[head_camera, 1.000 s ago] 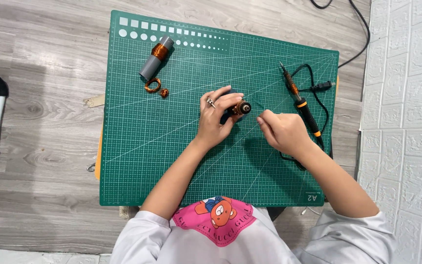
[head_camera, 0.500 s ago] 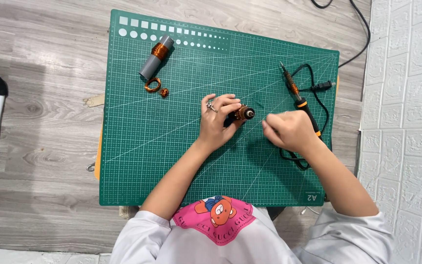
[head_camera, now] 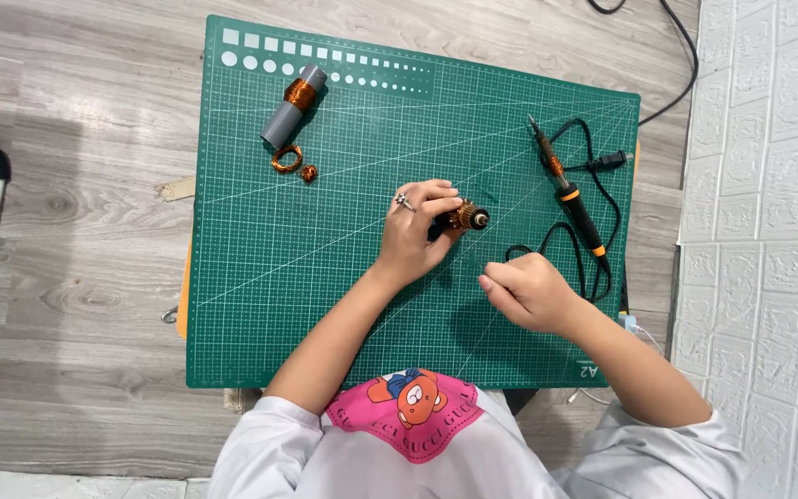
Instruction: The person winds copper wire around a small cylindrical component on a green cutting mat, guiding and tightening the wire by hand and repositioning the coil repeatedly. They hold the wound coil assembly and adjust its attached wire throughout the clip.
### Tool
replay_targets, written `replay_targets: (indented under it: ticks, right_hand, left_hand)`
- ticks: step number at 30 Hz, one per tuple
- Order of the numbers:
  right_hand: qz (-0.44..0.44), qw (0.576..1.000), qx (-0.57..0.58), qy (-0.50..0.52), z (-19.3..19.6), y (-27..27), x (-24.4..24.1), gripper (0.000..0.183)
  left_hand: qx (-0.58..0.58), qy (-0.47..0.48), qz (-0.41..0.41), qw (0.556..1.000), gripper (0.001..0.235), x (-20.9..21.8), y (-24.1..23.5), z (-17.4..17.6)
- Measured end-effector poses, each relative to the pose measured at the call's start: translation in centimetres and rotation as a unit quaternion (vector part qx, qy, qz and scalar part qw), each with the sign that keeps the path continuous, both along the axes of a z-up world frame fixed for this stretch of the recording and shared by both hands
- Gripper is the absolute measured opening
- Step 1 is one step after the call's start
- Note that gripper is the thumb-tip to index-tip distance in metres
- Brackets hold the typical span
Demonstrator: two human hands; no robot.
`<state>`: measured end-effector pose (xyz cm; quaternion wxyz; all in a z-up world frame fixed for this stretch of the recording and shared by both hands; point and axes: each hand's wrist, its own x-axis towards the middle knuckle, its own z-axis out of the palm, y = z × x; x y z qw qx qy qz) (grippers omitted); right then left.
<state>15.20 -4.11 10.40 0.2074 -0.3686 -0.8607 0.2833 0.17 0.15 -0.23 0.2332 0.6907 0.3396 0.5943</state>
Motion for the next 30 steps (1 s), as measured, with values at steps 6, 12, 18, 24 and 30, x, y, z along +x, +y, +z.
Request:
replay_targets:
  ticks: [6, 12, 18, 24, 30]
  right_hand:
    - [-0.068, 0.994, -0.072, 0.036, -1.7, 0.7, 1.7, 0.037]
    - [-0.131, 0.979, -0.142, 0.069, -2.1, 2.7, 2.6, 0.041]
    - [-0.143, 0.970, -0.186, 0.065, -2.1, 4.5, 3.0, 0.039]
    - [-0.084, 0.961, -0.262, 0.005, -0.1, 7.1, 3.6, 0.037]
    - [-0.084, 0.944, -0.267, -0.174, 4.6, 8.3, 1.4, 0.031]
  left_hand:
    - [-0.021, -0.014, -0.015, 1.000, 0.040, -0.5, 0.1, -0.1]
    - [-0.030, -0.016, -0.025, 0.999, 0.037, -0.2, -0.1, -0.3]
    - [0.000, -0.004, -0.018, 1.000, 0.032, -0.3, -0.5, 0.3]
    - [0.044, 0.016, 0.034, 0.998, 0.022, 0.7, -1.4, 0.2]
    - [0.018, 0.087, 0.051, 0.995, 0.027, 0.6, -2.2, 2.2]
